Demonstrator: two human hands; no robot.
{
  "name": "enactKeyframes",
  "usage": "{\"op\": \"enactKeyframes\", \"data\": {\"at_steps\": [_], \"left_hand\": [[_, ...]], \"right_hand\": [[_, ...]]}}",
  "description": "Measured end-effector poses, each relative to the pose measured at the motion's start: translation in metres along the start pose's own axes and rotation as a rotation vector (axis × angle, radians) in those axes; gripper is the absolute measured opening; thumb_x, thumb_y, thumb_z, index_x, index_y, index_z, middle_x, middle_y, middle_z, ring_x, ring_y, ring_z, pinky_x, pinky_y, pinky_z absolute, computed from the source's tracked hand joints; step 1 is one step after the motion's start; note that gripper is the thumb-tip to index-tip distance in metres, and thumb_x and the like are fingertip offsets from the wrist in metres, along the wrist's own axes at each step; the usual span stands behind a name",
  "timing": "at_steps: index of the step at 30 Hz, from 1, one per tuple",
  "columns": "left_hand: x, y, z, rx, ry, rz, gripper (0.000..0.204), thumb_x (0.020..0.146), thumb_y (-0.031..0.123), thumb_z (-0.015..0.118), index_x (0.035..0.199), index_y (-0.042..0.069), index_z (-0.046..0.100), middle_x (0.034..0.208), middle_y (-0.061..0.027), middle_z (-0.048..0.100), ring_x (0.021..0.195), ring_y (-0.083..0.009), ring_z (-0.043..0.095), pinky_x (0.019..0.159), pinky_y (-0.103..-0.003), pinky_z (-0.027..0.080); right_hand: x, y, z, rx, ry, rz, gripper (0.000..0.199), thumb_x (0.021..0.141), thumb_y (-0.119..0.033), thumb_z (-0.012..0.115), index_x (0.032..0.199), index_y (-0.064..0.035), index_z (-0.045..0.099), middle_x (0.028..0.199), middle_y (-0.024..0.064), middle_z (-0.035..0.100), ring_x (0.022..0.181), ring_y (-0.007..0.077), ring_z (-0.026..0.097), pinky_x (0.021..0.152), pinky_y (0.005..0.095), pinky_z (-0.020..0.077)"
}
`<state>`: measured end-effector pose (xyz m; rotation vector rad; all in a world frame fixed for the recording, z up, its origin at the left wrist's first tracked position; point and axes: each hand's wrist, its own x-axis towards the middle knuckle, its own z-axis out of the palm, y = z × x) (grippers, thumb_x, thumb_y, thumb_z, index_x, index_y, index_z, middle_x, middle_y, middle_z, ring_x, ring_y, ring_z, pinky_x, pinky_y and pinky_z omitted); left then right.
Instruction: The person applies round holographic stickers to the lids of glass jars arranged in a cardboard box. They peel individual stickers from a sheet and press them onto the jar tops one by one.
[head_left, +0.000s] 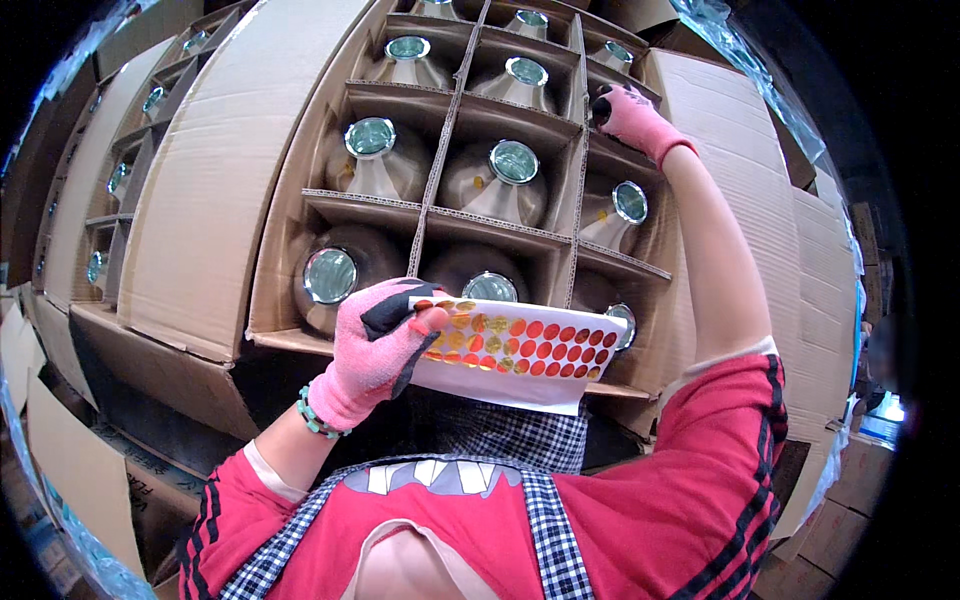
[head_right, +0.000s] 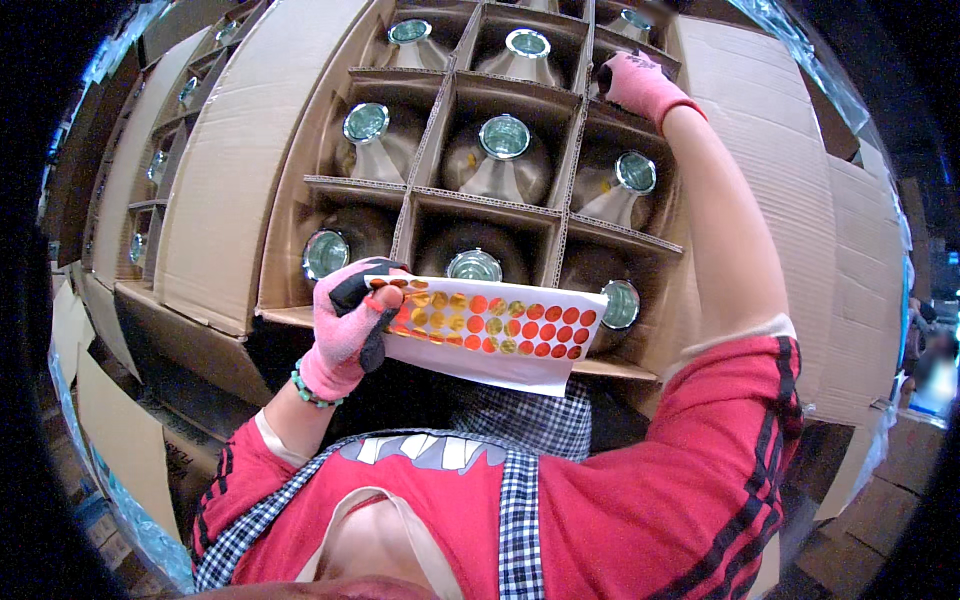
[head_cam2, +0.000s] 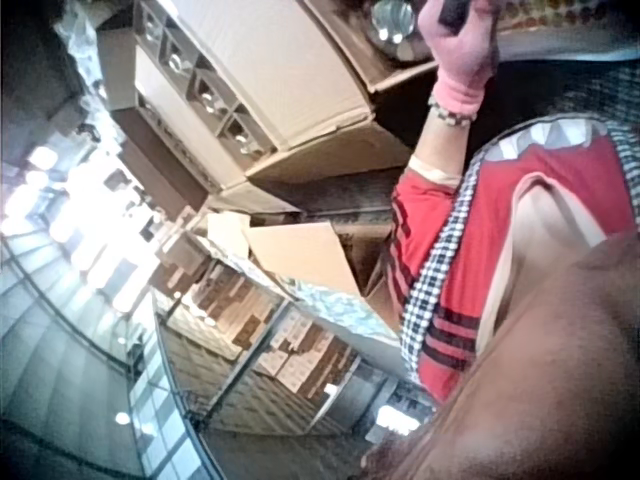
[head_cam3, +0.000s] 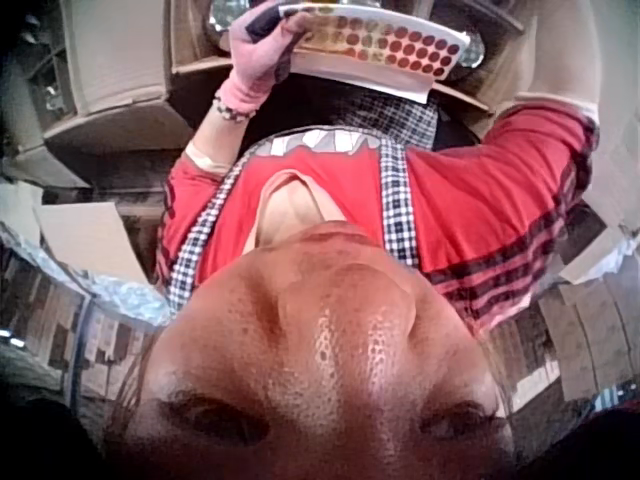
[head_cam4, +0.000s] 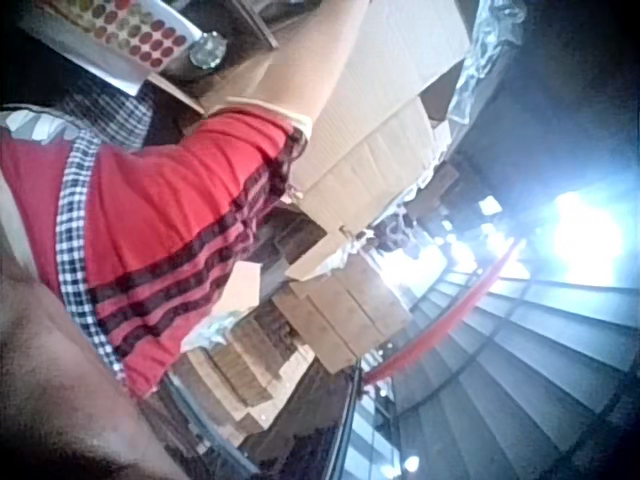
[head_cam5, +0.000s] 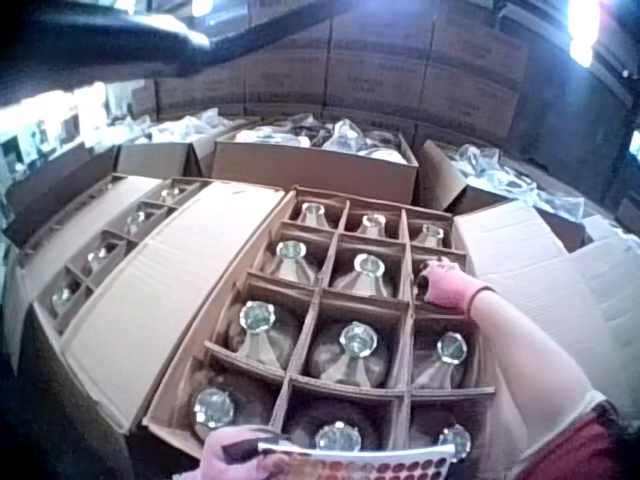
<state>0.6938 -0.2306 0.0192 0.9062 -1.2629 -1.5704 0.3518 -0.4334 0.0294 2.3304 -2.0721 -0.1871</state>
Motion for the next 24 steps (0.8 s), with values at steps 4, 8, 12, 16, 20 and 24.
{"op": "enactKeyframes", "data": {"at_steps": [4,8,12,16,20,24], "left_hand": [[0.000,0.003,0.000,0.004,-0.027,-0.030,0.024,0.074,0.016,0.065,0.088,-0.003,0.060,0.082,-0.0050,0.059,0.074,-0.0099,0.054,0.068,-0.022,0.043],[0.001,0.004,0.000,-0.002,-0.034,-0.020,0.023,0.074,0.016,0.065,0.088,-0.003,0.059,0.083,-0.0049,0.059,0.074,-0.0095,0.054,0.067,-0.022,0.043],[0.002,0.004,0.004,-0.037,0.002,0.023,0.019,0.076,0.013,0.063,0.083,-0.004,0.060,0.075,-0.0049,0.057,0.069,-0.0078,0.051,0.063,-0.020,0.042],[0.002,0.001,0.002,-0.090,0.095,-0.008,0.018,0.076,0.012,0.062,0.086,-0.003,0.060,0.077,-0.0022,0.057,0.071,-0.0066,0.050,0.064,-0.020,0.042],[0.001,0.004,0.005,-0.154,0.095,-0.063,0.018,0.076,0.010,0.062,0.088,-0.003,0.059,0.081,-0.0018,0.058,0.075,-0.0058,0.051,0.067,-0.019,0.042],[0.001,0.000,0.005,-0.170,0.104,-0.017,0.023,0.078,0.015,0.061,0.093,-0.002,0.058,0.084,-0.0032,0.059,0.075,-0.0059,0.051,0.066,-0.019,0.043]], "right_hand": [[0.007,0.009,0.011,-0.211,0.024,0.033,0.032,0.069,-0.013,0.055,0.101,-0.0102,0.058,0.114,0.0141,0.048,0.109,0.0353,0.041,0.092,0.0450,0.0326],[0.002,0.002,0.002,-0.237,0.060,0.138,0.041,0.068,-0.013,0.057,0.108,-0.0094,0.053,0.120,0.0163,0.041,0.112,0.0361,0.038,0.095,0.0459,0.0295],[-0.005,0.007,-0.006,-0.121,0.453,0.236,0.036,0.068,-0.021,0.061,0.102,-0.0097,0.055,0.102,0.0148,0.053,0.098,0.0320,0.050,0.079,0.0394,0.0426],[-0.072,-0.064,-0.067,0.835,0.443,-0.022,0.028,0.071,-0.023,0.064,0.092,-0.0063,0.057,0.089,0.0090,0.057,0.085,0.0220,0.055,0.072,0.0306,0.0442],[-0.150,-0.146,-0.086,0.827,0.306,-0.454,0.024,0.069,-0.022,0.066,0.080,-0.0023,0.056,0.069,0.0104,0.054,0.071,0.0273,0.054,0.064,0.0319,0.0434],[-0.154,-0.169,-0.073,0.782,0.044,-0.485,0.019,0.063,-0.010,0.063,0.062,-0.0011,0.047,0.062,0.0125,0.049,0.064,0.0307,0.049,0.058,0.0369,0.0394]]}}
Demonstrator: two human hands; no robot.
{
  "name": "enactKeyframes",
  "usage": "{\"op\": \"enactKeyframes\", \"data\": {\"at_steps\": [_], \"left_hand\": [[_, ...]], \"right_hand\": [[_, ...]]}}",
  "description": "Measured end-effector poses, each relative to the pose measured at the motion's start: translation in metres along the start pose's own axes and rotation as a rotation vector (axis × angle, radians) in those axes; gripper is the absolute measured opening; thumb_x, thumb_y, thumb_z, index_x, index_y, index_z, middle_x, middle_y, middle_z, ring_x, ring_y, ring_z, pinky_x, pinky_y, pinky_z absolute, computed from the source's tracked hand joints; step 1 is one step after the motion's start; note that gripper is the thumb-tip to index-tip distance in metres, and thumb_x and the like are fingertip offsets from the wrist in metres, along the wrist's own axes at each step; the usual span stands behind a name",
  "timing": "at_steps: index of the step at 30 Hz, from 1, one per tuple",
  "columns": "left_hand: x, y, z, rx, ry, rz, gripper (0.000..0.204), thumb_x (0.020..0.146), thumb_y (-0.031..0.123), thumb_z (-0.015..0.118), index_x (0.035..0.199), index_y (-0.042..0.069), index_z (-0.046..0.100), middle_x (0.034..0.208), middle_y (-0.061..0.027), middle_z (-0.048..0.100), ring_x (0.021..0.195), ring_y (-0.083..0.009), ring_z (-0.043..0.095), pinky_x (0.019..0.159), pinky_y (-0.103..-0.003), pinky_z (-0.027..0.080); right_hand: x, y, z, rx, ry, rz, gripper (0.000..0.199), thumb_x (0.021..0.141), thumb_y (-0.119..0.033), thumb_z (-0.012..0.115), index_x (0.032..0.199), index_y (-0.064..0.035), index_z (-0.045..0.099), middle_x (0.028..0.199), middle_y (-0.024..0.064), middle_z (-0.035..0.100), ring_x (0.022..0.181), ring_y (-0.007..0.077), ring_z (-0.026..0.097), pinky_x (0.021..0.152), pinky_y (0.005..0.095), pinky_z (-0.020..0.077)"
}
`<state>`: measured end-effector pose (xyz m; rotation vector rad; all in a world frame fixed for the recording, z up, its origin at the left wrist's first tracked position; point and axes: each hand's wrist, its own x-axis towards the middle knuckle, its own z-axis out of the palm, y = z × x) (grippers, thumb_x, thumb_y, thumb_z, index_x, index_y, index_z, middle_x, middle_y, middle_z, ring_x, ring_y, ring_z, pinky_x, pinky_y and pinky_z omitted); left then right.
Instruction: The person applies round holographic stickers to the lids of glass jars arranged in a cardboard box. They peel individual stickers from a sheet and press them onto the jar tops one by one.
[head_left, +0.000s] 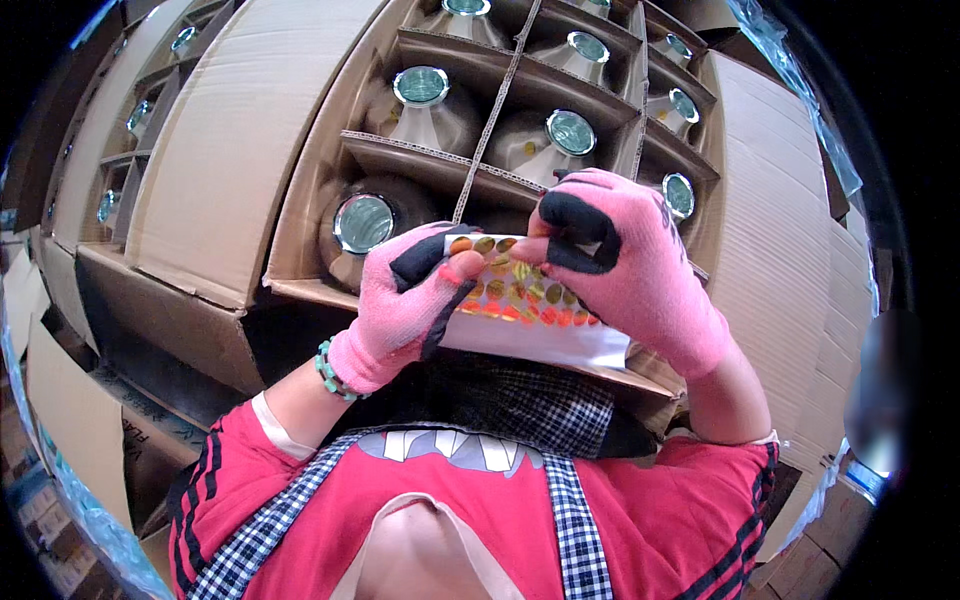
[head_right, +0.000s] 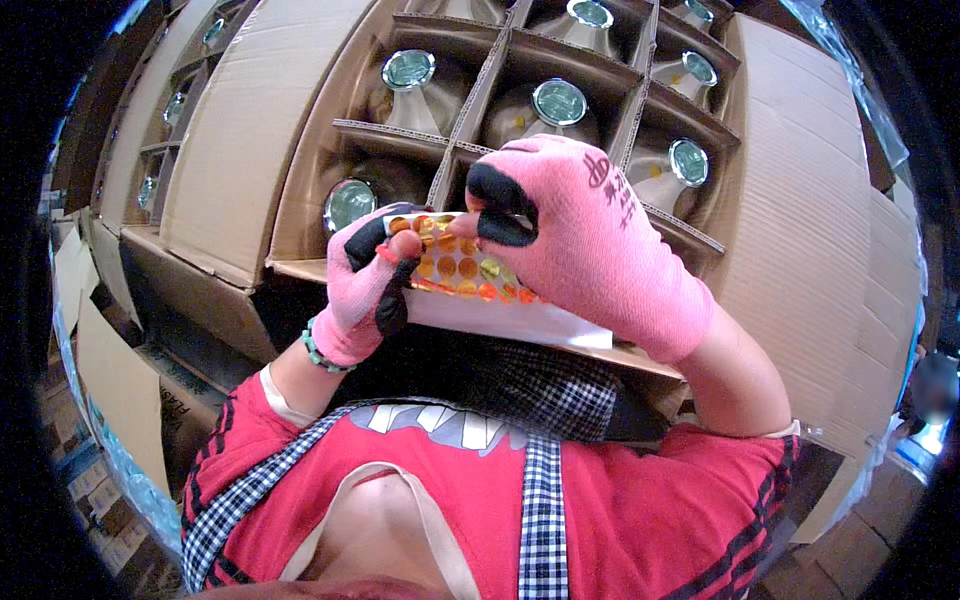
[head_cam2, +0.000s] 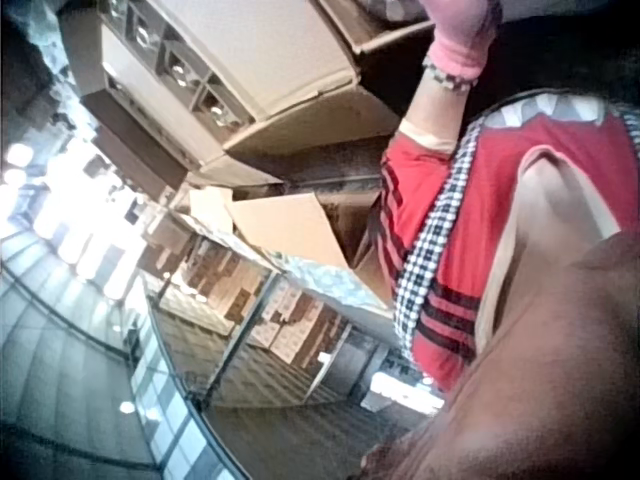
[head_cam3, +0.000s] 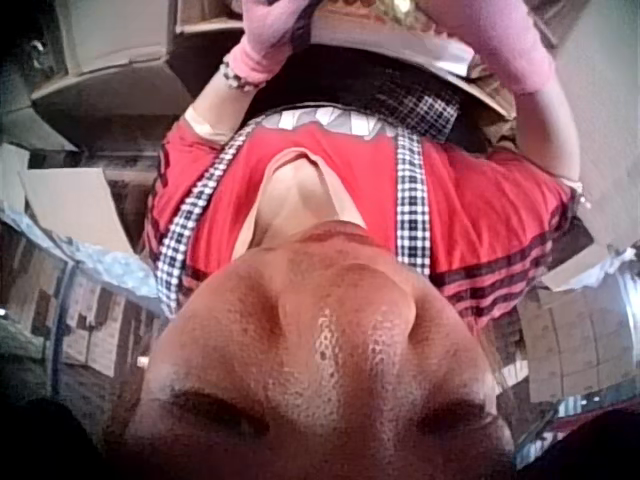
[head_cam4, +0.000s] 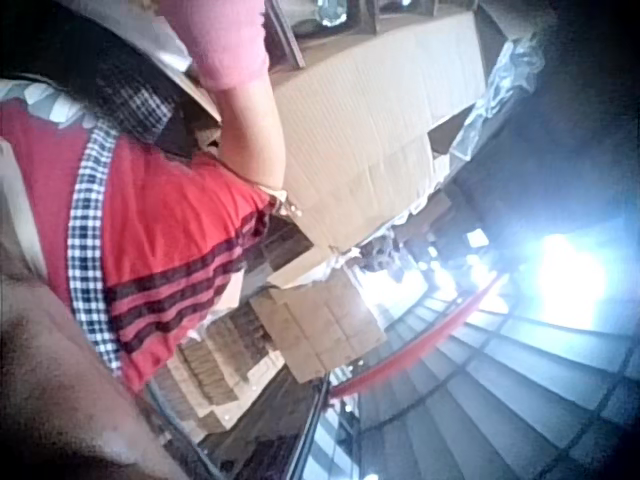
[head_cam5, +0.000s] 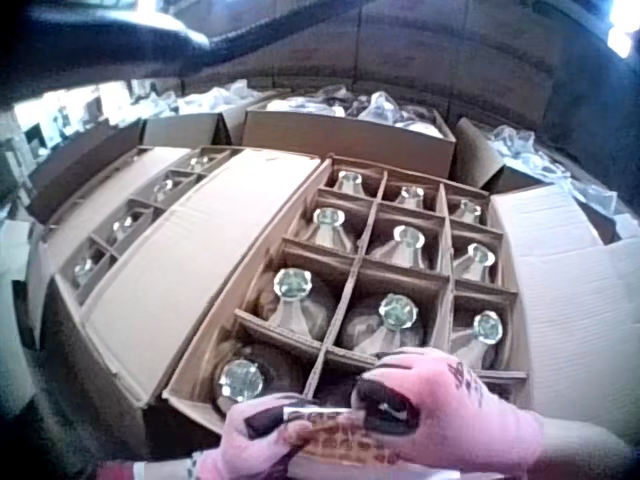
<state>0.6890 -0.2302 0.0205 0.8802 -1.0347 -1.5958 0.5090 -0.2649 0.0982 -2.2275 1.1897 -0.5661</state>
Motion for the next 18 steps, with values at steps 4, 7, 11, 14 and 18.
{"op": "enactKeyframes", "data": {"at_steps": [4,7,11,14,18], "left_hand": [[-0.001,-0.004,0.003,-0.056,0.012,0.002,0.027,0.080,0.020,0.060,0.096,-0.002,0.057,0.081,-0.0008,0.057,0.071,-0.0035,0.049,0.061,-0.017,0.041],[0.000,-0.004,0.003,-0.047,0.017,0.008,0.027,0.081,0.021,0.059,0.095,-0.002,0.057,0.077,0.0008,0.056,0.067,-0.0026,0.047,0.058,-0.016,0.040],[0.001,-0.003,0.003,-0.037,0.016,0.037,0.026,0.081,0.021,0.059,0.093,-0.001,0.057,0.074,0.0022,0.055,0.065,-0.0020,0.046,0.056,-0.016,0.038],[0.001,-0.005,0.003,-0.037,0.017,0.034,0.025,0.081,0.021,0.058,0.092,-0.002,0.057,0.073,0.0028,0.055,0.064,-0.0017,0.045,0.055,-0.015,0.037],[0.001,-0.004,0.004,-0.009,0.002,0.047,0.024,0.082,0.020,0.058,0.091,-0.002,0.058,0.071,0.0031,0.053,0.062,-0.0015,0.044,0.053,-0.015,0.036]], "right_hand": [[-0.002,-0.001,-0.001,-0.076,0.010,-0.066,0.016,0.061,-0.008,0.062,0.065,-0.0018,0.048,0.065,0.0122,0.050,0.067,0.0302,0.050,0.061,0.0371,0.0399],[-0.003,-0.009,0.004,-0.265,0.139,-0.148,0.017,0.061,-0.007,0.066,0.076,-0.0032,0.057,0.072,0.0106,0.055,0.072,0.0288,0.053,0.069,0.0354,0.0415],[-0.004,-0.012,0.003,-0.309,0.069,-0.185,0.023,0.061,-0.007,0.065,0.083,-0.0057,0.058,0.081,0.0089,0.057,0.079,0.0265,0.054,0.074,0.0359,0.0414],[-0.010,-0.007,0.009,-0.350,0.098,-0.288,0.026,0.060,-0.010,0.063,0.084,-0.0075,0.055,0.085,0.0080,0.054,0.084,0.0270,0.052,0.074,0.0382,0.0405],[-0.012,-0.001,0.013,-0.334,0.114,-0.295,0.029,0.058,-0.012,0.063,0.085,-0.0081,0.053,0.088,0.0086,0.053,0.088,0.0282,0.050,0.076,0.0391,0.0396]]}}
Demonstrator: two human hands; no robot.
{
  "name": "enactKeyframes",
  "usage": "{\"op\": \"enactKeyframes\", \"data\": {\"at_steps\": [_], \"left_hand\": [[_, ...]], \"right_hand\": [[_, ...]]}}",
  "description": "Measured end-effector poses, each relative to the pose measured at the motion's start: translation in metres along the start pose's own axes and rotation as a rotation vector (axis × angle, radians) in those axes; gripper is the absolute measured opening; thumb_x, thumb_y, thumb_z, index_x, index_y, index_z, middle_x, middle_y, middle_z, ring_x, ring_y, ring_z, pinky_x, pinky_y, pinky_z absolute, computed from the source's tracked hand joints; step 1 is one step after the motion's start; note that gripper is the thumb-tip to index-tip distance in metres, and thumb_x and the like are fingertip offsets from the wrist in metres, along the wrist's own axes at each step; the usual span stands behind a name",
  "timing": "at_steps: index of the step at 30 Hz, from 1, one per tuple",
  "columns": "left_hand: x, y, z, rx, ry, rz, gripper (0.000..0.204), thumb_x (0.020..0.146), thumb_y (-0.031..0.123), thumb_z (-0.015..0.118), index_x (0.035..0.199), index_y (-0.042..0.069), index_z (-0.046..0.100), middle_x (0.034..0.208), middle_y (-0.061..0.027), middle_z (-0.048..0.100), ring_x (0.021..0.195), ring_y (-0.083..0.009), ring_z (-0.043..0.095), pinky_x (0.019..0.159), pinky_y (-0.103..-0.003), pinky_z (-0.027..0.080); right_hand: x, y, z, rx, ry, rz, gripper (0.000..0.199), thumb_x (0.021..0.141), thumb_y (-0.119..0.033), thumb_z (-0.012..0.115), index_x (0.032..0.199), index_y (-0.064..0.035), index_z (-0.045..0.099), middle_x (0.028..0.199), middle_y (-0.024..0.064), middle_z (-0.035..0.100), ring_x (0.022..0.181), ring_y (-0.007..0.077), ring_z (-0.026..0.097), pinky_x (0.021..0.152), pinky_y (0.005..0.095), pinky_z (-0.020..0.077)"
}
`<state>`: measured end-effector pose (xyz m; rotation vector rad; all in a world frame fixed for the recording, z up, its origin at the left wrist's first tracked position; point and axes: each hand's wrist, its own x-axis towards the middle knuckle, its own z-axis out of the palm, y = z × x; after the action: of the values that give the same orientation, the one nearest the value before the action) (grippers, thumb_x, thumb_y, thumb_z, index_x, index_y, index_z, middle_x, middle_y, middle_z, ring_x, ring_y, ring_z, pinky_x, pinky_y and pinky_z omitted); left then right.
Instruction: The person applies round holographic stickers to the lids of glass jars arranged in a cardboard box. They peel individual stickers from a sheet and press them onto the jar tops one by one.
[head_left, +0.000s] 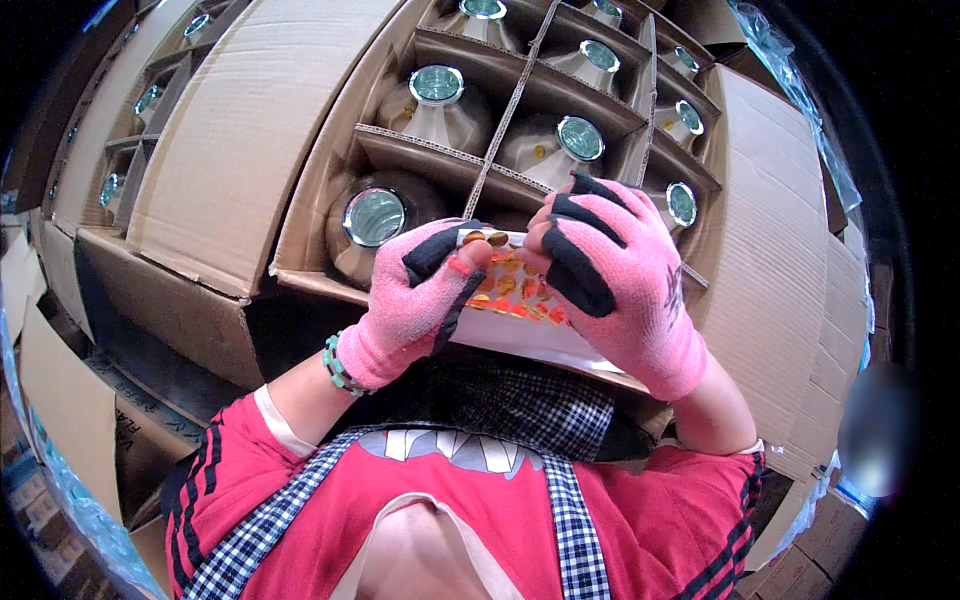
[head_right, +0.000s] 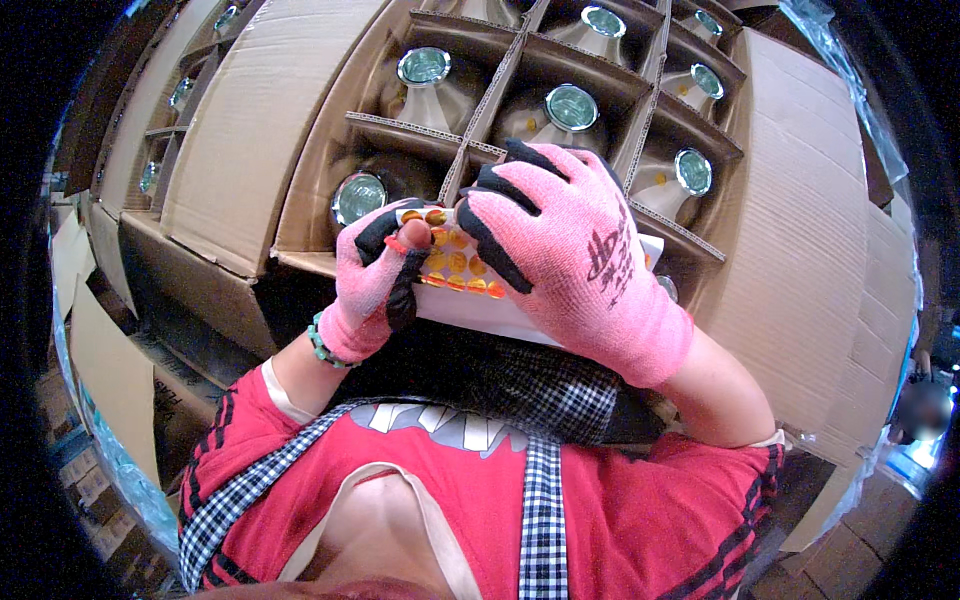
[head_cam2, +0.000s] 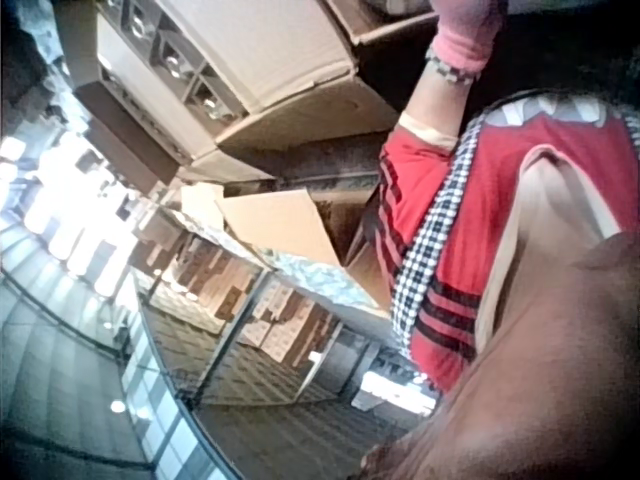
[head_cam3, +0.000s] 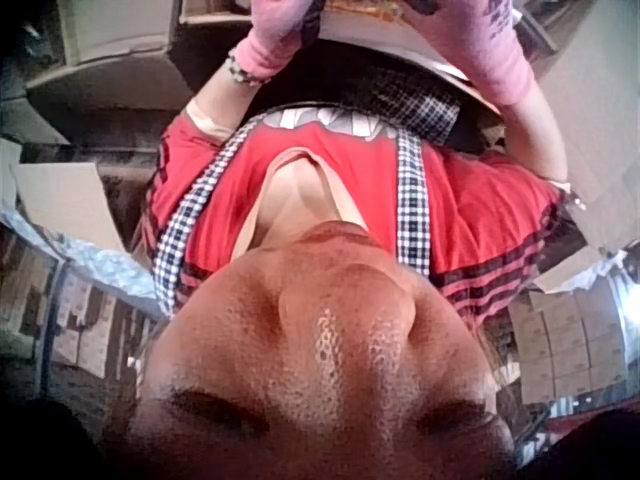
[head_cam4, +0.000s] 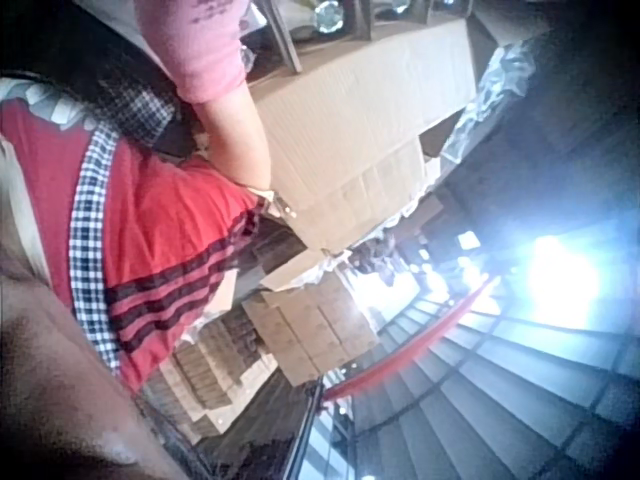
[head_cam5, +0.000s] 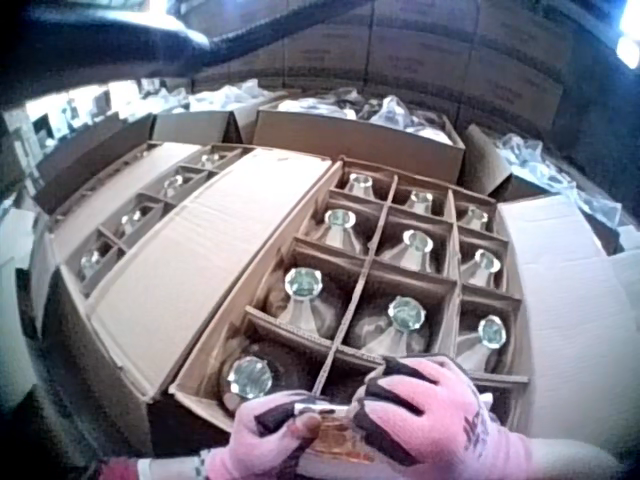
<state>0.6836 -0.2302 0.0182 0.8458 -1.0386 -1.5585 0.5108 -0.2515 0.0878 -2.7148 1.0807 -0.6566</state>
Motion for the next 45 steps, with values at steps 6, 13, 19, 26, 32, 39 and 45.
{"op": "enactKeyframes", "data": {"at_steps": [6,13,19,26,32,39,45], "left_hand": [[-0.001,0.000,-0.001,0.003,0.034,-0.033,0.022,0.081,0.018,0.058,0.090,-0.001,0.058,0.070,0.0032,0.054,0.061,-0.0018,0.045,0.053,-0.016,0.037],[0.001,-0.005,-0.003,-0.028,0.030,-0.027,0.021,0.082,0.019,0.057,0.089,-0.001,0.059,0.073,0.0015,0.056,0.066,-0.0027,0.049,0.058,-0.017,0.041],[0.000,-0.002,-0.003,-0.064,0.015,-0.055,0.024,0.080,0.019,0.060,0.093,-0.002,0.059,0.075,0.0010,0.056,0.067,-0.0030,0.048,0.060,-0.017,0.042],[0.000,-0.002,-0.005,-0.086,-0.025,-0.073,0.027,0.080,0.019,0.059,0.096,-0.003,0.056,0.082,-0.0033,0.058,0.074,-0.0088,0.053,0.066,-0.023,0.044],[0.000,-0.001,-0.007,-0.144,0.054,-0.089,0.023,0.081,0.019,0.058,0.090,-0.002,0.057,0.074,0.0007,0.054,0.066,-0.0050,0.047,0.059,-0.019,0.039],[0.001,0.001,0.000,-0.173,0.039,-0.034,0.020,0.084,0.018,0.054,0.091,-0.001,0.057,0.073,0.0029,0.053,0.065,-0.0020,0.045,0.056,-0.016,0.038],[0.002,0.002,0.003,-0.164,0.079,0.023,0.020,0.083,0.017,0.055,0.091,-0.001,0.057,0.074,0.0023,0.054,0.067,-0.0025,0.046,0.059,-0.017,0.040]], "right_hand": [[0.020,0.022,-0.017,0.295,0.132,0.022,0.021,0.061,-0.004,0.064,0.080,-0.0039,0.056,0.075,0.0081,0.057,0.074,0.0219,0.056,0.069,0.0314,0.0447],[0.087,0.211,0.008,-0.273,-0.077,0.396,0.029,0.064,-0.030,0.066,0.082,-0.0080,0.062,0.090,0.0143,0.060,0.086,0.0320,0.056,0.078,0.0364,0.0438],[0.111,0.223,0.043,-0.525,-0.454,0.512,0.032,0.069,-0.019,0.056,0.097,-0.0066,0.059,0.100,0.0154,0.056,0.099,0.0329,0.050,0.087,0.0415,0.0385],[0.104,0.205,0.048,-0.790,-0.174,0.495,0.028,0.071,-0.009,0.049,0.098,-0.0080,0.056,0.114,0.0178,0.045,0.109,0.0392,0.040,0.091,0.0517,0.0291],[0.101,0.139,-0.001,0.139,0.052,0.453,0.026,0.071,-0.026,0.064,0.086,-0.0058,0.059,0.080,0.0103,0.059,0.078,0.0202,0.056,0.071,0.0302,0.0438],[0.048,0.010,-0.016,0.213,-0.258,0.222,0.026,0.063,-0.012,0.071,0.082,-0.0008,0.058,0.075,0.0093,0.056,0.075,0.0212,0.055,0.068,0.0292,0.0435],[0.043,0.002,-0.012,0.297,-0.225,0.152,0.013,0.064,-0.008,0.060,0.072,-0.0014,0.053,0.068,0.0140,0.053,0.070,0.0314,0.052,0.061,0.0361,0.0421]]}}
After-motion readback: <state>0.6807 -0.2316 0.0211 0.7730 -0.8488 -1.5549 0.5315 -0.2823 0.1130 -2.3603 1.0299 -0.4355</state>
